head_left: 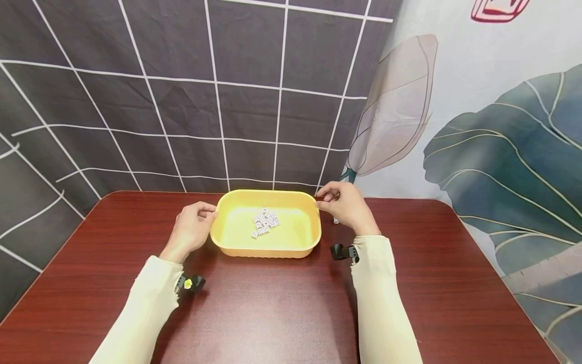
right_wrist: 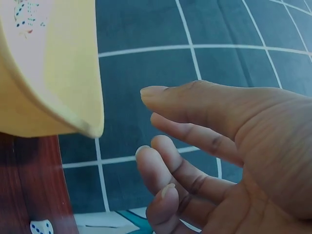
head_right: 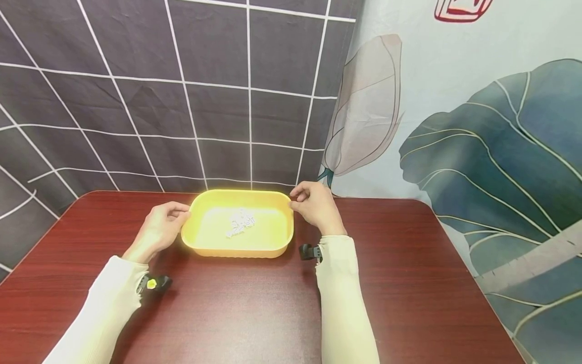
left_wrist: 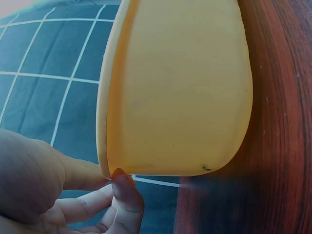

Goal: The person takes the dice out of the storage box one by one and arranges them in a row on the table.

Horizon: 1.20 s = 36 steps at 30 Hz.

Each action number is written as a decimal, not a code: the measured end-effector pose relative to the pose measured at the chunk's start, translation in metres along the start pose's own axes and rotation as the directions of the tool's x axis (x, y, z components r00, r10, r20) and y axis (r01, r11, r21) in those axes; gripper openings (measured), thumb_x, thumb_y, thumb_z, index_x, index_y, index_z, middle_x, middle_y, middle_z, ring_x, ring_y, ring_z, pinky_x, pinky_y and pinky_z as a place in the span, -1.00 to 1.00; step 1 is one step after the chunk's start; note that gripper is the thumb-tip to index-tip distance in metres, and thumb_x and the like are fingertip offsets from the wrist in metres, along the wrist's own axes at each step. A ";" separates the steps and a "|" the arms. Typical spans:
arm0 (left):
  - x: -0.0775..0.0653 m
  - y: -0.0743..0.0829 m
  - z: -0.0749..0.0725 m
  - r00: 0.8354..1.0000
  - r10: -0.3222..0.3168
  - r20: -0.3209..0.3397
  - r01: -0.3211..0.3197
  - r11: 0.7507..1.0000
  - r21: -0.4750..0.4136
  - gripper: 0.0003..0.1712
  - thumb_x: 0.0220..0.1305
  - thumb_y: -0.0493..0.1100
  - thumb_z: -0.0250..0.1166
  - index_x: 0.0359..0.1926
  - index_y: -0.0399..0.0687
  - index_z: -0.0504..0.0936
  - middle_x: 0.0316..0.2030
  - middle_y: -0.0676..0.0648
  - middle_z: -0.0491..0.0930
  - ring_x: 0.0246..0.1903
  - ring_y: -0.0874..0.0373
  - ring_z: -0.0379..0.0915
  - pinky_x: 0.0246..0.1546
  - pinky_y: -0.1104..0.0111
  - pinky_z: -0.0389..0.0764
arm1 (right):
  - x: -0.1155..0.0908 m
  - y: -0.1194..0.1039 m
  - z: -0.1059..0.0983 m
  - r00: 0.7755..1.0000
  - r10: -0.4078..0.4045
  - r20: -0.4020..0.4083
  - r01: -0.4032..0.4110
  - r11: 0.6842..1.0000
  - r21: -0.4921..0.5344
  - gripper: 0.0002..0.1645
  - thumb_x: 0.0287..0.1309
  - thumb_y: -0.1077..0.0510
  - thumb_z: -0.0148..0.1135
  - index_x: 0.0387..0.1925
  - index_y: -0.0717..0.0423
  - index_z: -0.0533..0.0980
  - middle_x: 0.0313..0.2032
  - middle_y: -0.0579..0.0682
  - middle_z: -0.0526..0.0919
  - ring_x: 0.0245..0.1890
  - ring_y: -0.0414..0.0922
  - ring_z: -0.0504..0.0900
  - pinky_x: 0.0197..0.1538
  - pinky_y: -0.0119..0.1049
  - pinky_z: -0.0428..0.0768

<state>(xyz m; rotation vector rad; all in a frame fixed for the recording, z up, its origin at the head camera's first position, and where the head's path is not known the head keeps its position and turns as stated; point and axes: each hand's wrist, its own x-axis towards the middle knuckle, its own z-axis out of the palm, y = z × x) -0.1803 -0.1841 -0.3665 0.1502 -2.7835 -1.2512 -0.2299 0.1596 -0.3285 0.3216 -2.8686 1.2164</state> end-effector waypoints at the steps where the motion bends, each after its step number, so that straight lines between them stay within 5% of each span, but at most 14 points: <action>1: 0.000 0.000 0.000 1.000 -0.002 0.001 0.002 1.000 -0.002 -0.67 0.46 -0.17 0.17 0.09 -0.29 0.65 -0.11 -0.28 0.70 -0.09 -0.11 0.67 -0.15 0.35 0.55 | 0.000 -0.001 0.001 1.000 -0.002 0.001 0.002 1.000 0.009 -0.76 0.13 0.22 0.43 -0.13 0.17 0.69 -0.37 0.03 0.63 -0.42 -0.09 0.54 -0.38 -0.34 0.52; 36: 0.000 0.000 0.001 1.000 -0.001 0.001 0.001 1.000 0.002 -0.66 0.47 -0.18 0.16 0.11 -0.29 0.64 -0.09 -0.30 0.70 -0.07 -0.12 0.67 -0.13 0.36 0.56 | 0.013 -0.029 0.071 0.991 -0.099 0.094 0.106 0.992 -0.073 -0.68 0.05 0.21 0.52 -0.12 0.18 0.69 -0.36 0.03 0.64 -0.37 -0.12 0.56 -0.25 -0.37 0.52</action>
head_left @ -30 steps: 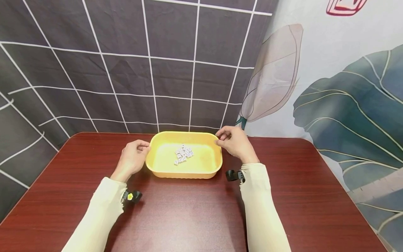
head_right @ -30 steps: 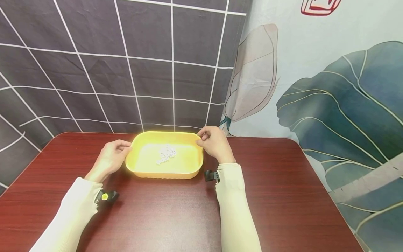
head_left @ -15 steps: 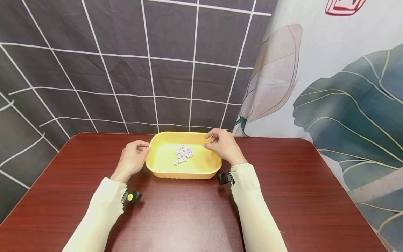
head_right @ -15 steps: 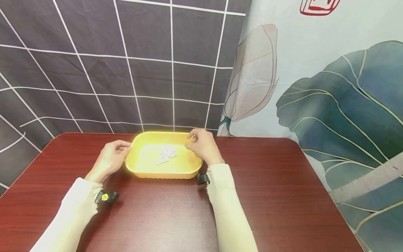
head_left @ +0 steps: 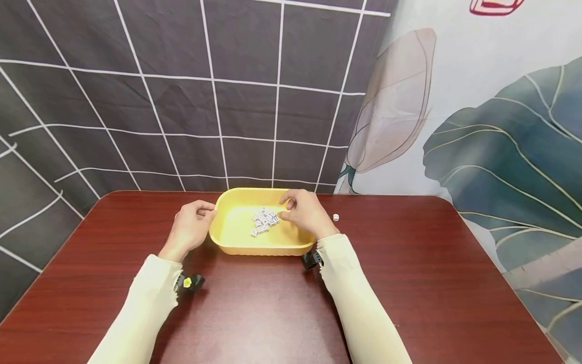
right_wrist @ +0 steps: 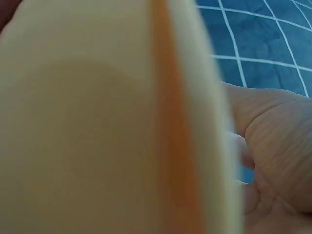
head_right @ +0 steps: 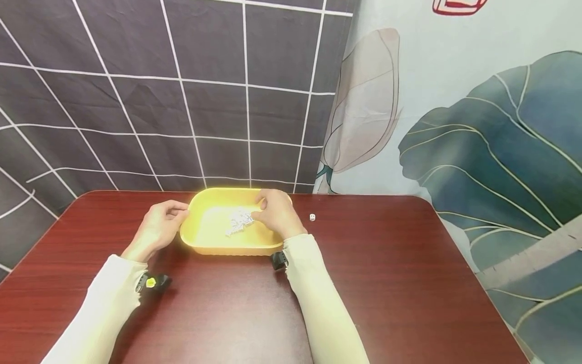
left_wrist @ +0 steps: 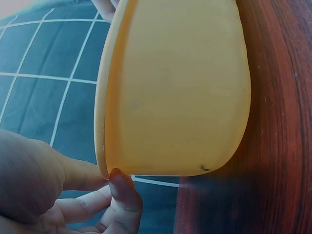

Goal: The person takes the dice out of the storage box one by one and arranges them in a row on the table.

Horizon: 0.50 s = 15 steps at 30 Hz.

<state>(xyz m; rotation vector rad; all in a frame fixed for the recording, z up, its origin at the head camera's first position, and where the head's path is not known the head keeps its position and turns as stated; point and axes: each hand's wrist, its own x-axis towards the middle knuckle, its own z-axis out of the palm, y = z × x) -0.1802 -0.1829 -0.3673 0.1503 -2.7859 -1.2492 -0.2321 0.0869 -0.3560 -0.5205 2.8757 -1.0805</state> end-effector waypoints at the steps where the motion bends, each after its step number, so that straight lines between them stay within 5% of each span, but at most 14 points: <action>1: 0.000 0.000 0.000 1.000 0.000 -0.002 0.000 1.000 0.000 -0.66 0.47 -0.18 0.16 0.10 -0.29 0.64 -0.10 -0.30 0.70 -0.08 -0.12 0.67 -0.13 0.37 0.56 | 0.001 0.000 0.003 1.000 -0.007 0.006 0.007 1.000 -0.005 -0.69 0.05 0.22 0.52 -0.13 0.18 0.69 -0.37 0.03 0.64 -0.38 -0.14 0.55 -0.26 -0.38 0.51; 15: -0.001 0.001 0.000 1.000 0.000 0.002 0.000 1.000 -0.009 -0.67 0.47 -0.19 0.17 0.09 -0.30 0.64 -0.10 -0.30 0.70 -0.10 -0.12 0.67 -0.15 0.36 0.57 | 0.006 0.007 0.025 0.993 0.061 0.099 -0.054 0.996 -0.071 -0.74 0.03 0.27 0.51 -0.19 0.15 0.68 -0.46 -0.05 0.57 -0.44 -0.20 0.49 -0.33 -0.45 0.43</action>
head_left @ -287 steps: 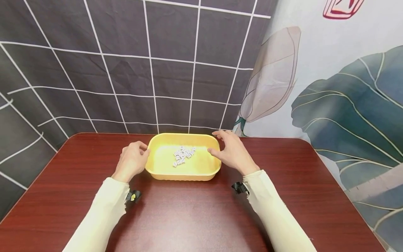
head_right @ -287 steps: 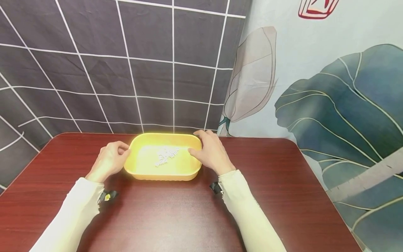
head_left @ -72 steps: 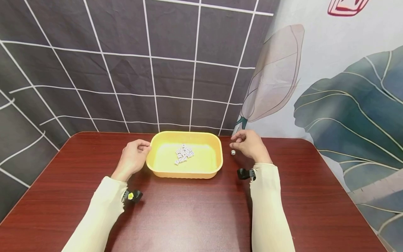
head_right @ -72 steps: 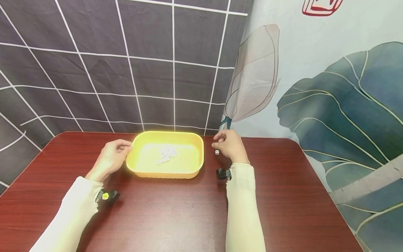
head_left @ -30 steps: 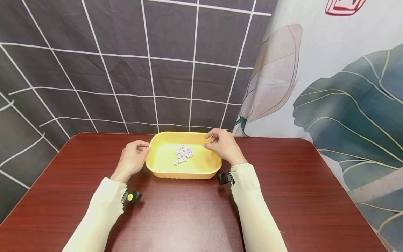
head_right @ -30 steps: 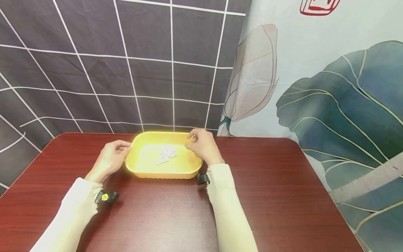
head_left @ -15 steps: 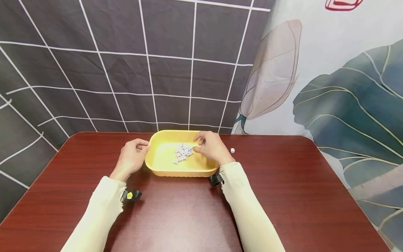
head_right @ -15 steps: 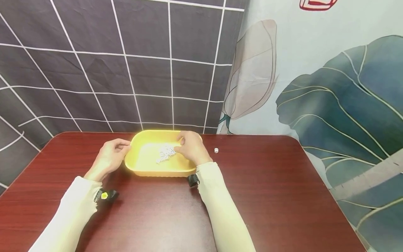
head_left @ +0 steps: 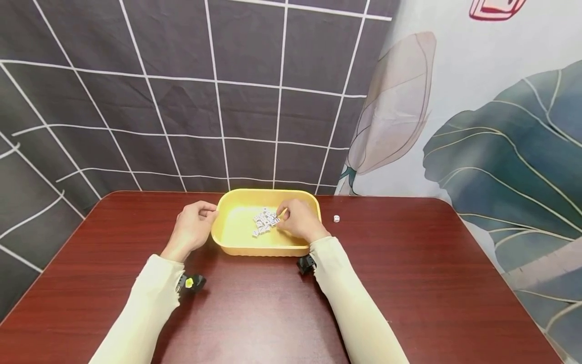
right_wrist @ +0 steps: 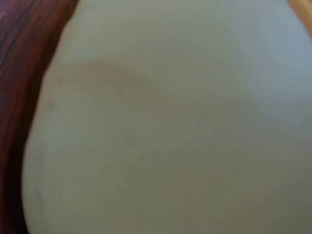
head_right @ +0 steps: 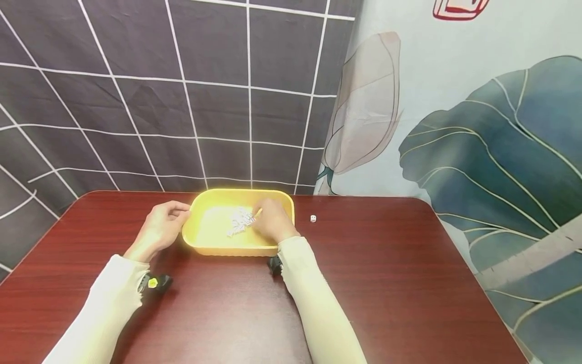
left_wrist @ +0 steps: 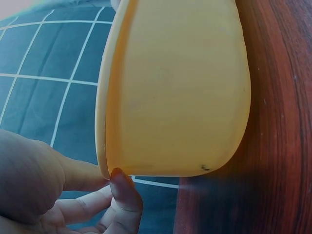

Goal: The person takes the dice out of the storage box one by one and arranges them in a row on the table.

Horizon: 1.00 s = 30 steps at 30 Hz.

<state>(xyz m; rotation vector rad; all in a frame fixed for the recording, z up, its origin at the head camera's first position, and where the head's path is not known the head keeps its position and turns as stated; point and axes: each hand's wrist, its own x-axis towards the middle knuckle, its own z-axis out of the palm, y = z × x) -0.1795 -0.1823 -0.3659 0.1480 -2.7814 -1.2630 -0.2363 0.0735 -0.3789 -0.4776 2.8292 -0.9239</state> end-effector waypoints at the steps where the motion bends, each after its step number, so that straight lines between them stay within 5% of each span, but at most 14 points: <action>1: 0.000 0.001 0.000 1.000 -0.002 0.002 0.002 1.000 -0.003 -0.67 0.47 -0.19 0.17 0.09 -0.30 0.64 -0.10 -0.30 0.70 -0.09 -0.12 0.66 -0.14 0.34 0.58 | 0.000 0.000 0.001 1.000 0.009 0.003 -0.009 1.000 -0.009 -0.75 0.02 0.26 0.52 -0.20 0.15 0.69 -0.47 -0.06 0.58 -0.45 -0.20 0.49 -0.34 -0.45 0.43; 15: 0.000 0.001 0.000 1.000 -0.010 0.000 0.010 1.000 -0.011 -0.68 0.47 -0.19 0.18 0.08 -0.30 0.65 -0.10 -0.30 0.71 -0.08 -0.13 0.67 -0.08 0.25 0.64 | 0.002 0.001 0.010 0.999 0.050 0.012 -0.050 0.998 -0.040 -0.90 0.05 0.27 0.48 -0.38 0.09 0.68 -0.53 -0.10 0.53 -0.45 -0.19 0.47 -0.36 -0.42 0.40; 30: 0.000 0.000 0.001 1.000 0.002 -0.006 -0.002 1.000 0.010 -0.68 0.46 -0.19 0.18 0.08 -0.30 0.65 -0.11 -0.30 0.71 -0.09 -0.12 0.67 -0.10 0.26 0.63 | -0.003 -0.004 -0.006 1.000 0.012 -0.013 -0.012 1.000 -0.022 -0.90 0.09 0.26 0.48 -0.38 0.11 0.65 -0.55 -0.08 0.55 -0.53 -0.22 0.49 -0.44 -0.45 0.42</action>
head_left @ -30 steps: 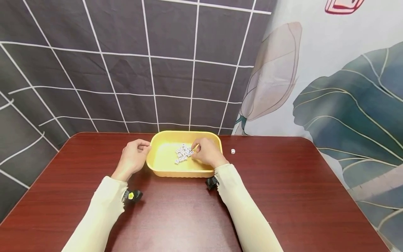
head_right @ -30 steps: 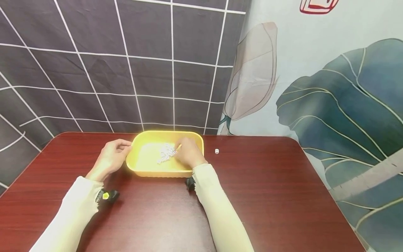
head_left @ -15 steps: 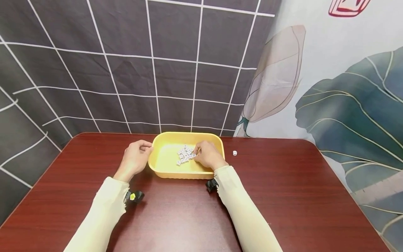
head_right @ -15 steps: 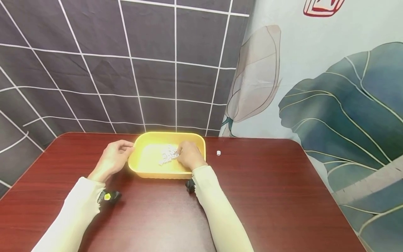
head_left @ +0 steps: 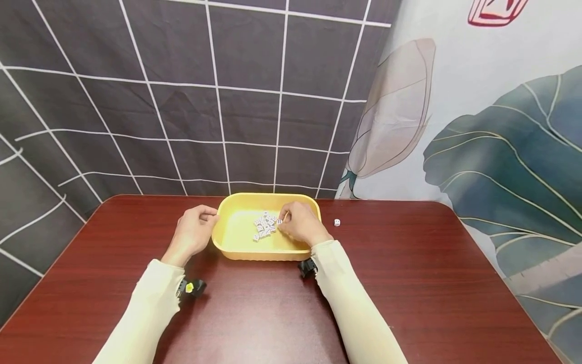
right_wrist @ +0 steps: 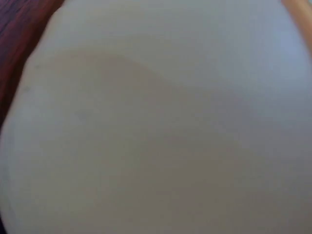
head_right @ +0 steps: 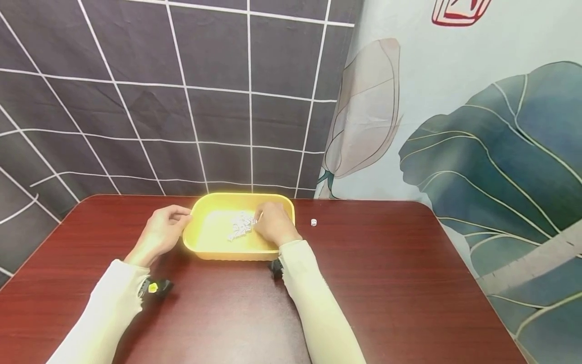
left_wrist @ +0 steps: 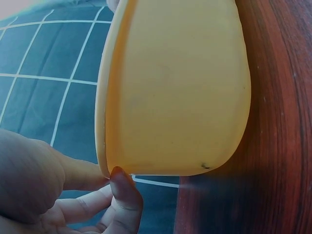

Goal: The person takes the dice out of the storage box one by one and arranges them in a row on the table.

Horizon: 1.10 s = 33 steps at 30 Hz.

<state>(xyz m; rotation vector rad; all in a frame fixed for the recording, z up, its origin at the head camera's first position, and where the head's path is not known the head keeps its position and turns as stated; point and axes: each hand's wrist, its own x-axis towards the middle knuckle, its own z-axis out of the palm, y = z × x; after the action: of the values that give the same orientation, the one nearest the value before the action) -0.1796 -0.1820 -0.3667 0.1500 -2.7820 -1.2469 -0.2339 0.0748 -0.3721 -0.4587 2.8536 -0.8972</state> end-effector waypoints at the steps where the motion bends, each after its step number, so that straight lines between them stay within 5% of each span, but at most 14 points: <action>1: 0.000 0.000 0.000 1.000 0.001 -0.001 -0.001 1.000 -0.001 -0.68 0.46 -0.19 0.18 0.08 -0.31 0.65 -0.11 -0.30 0.72 -0.10 -0.12 0.67 -0.10 0.26 0.63 | 0.000 -0.001 -0.001 1.000 -0.008 0.002 0.008 1.000 0.006 -0.89 0.09 0.26 0.48 -0.38 0.11 0.65 -0.54 -0.08 0.55 -0.53 -0.22 0.49 -0.43 -0.45 0.42; 33: -0.002 0.000 -0.001 1.000 -0.005 0.001 0.005 1.000 -0.021 -0.69 0.46 -0.20 0.19 0.07 -0.32 0.64 -0.11 -0.30 0.71 -0.11 -0.12 0.67 -0.12 0.27 0.64 | -0.018 0.023 -0.060 0.989 -0.116 -0.090 0.119 0.993 0.024 -0.95 0.12 0.24 0.40 -0.34 0.11 0.68 -0.49 -0.06 0.60 -0.41 -0.16 0.54 -0.25 -0.35 0.51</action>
<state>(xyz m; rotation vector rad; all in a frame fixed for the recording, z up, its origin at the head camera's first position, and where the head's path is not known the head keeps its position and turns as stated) -0.1777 -0.1821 -0.3663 0.1556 -2.7698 -1.2776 -0.2345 0.1313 -0.3359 -0.6041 2.9144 -1.0014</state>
